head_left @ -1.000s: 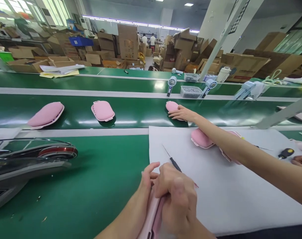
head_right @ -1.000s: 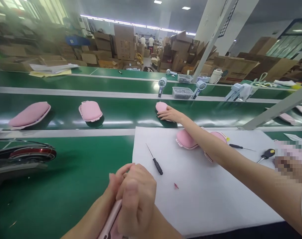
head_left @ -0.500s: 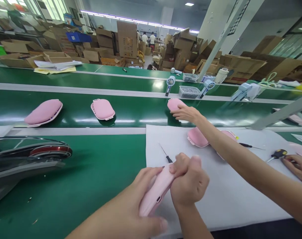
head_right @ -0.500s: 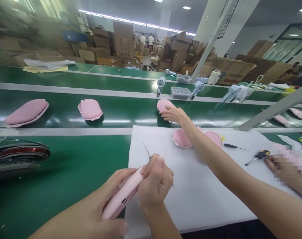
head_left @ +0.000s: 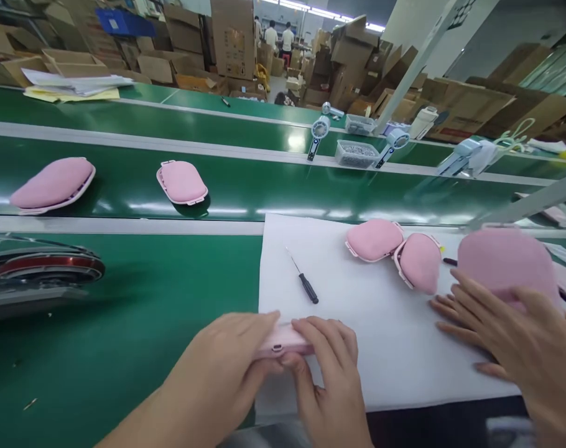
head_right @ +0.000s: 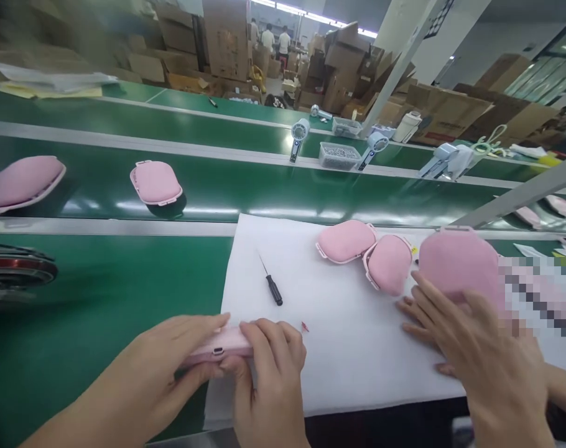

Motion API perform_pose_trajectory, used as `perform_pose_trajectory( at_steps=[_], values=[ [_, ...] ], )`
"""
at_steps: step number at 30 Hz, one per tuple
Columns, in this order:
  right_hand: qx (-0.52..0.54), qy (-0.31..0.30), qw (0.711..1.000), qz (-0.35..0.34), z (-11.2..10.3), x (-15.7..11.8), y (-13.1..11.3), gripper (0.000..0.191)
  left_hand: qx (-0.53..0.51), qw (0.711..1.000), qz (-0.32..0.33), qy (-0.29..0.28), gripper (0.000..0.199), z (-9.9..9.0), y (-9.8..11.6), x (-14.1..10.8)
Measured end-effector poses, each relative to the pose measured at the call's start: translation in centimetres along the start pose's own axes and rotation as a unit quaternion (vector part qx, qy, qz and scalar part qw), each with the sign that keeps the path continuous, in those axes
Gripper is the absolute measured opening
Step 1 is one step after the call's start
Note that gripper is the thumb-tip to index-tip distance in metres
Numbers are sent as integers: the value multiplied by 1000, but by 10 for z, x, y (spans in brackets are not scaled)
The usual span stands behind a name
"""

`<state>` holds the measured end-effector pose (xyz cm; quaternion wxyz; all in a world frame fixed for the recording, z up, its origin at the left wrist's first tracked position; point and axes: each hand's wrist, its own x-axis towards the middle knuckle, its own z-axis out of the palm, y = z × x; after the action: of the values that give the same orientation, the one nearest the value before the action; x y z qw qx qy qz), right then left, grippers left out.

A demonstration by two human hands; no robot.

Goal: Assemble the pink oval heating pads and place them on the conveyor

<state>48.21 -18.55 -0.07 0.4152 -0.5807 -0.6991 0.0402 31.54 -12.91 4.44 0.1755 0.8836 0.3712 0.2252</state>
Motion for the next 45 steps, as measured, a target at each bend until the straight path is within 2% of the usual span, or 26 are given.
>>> perform_pose_trajectory(
  at_steps=[2, 3, 7, 12, 17, 22, 26, 31, 34, 38, 40, 43, 45],
  values=[
    [-11, -2, 1000, 10, 1, 1, 1, 20, 82, 991, -5, 108, 20, 11, 0, -7],
    [-16, -7, 1000, 9, 1, 3, 0, 20, 104, 985, -12, 135, 19, 16, 0, -9],
    [-26, -5, 1000, 8, 6, 12, -3, 21, 92, 982, -61, 155, 22, 32, 5, -10],
    [-44, 89, 994, 36, 18, 18, -12, 13, 49, 961, -112, 248, 19, 43, 10, 1],
    [-42, 103, 991, 70, 24, 24, -15, 11, 31, 960, -113, 253, 17, 42, 7, 8],
    [-45, 57, 997, 26, 17, 20, -10, 13, 25, 970, -90, 224, 19, 36, 6, -3],
    [-72, 46, 996, -15, 15, 14, -16, 21, 35, 973, -75, 215, 27, 37, 4, -18],
    [-101, 42, 993, -36, 17, 11, -24, 25, 43, 963, -119, 239, 28, 44, -1, -27],
    [-125, 28, 991, -45, 19, 8, -19, 35, 25, 962, -105, 251, 21, 46, -5, -27],
    [-108, 52, 991, -55, 24, 5, -15, 18, 14, 956, -95, 277, 17, 48, -5, -23],
    [-104, 60, 992, -41, 26, 8, -17, 16, 14, 951, -116, 286, 18, 48, -3, -20],
    [-81, 58, 995, 23, 27, 15, -23, 14, 2, 947, -154, 282, 18, 47, 2, -14],
    [-67, 47, 995, 52, 26, 17, -24, 12, -17, 948, -157, 276, 17, 45, 4, -12]
  ],
)
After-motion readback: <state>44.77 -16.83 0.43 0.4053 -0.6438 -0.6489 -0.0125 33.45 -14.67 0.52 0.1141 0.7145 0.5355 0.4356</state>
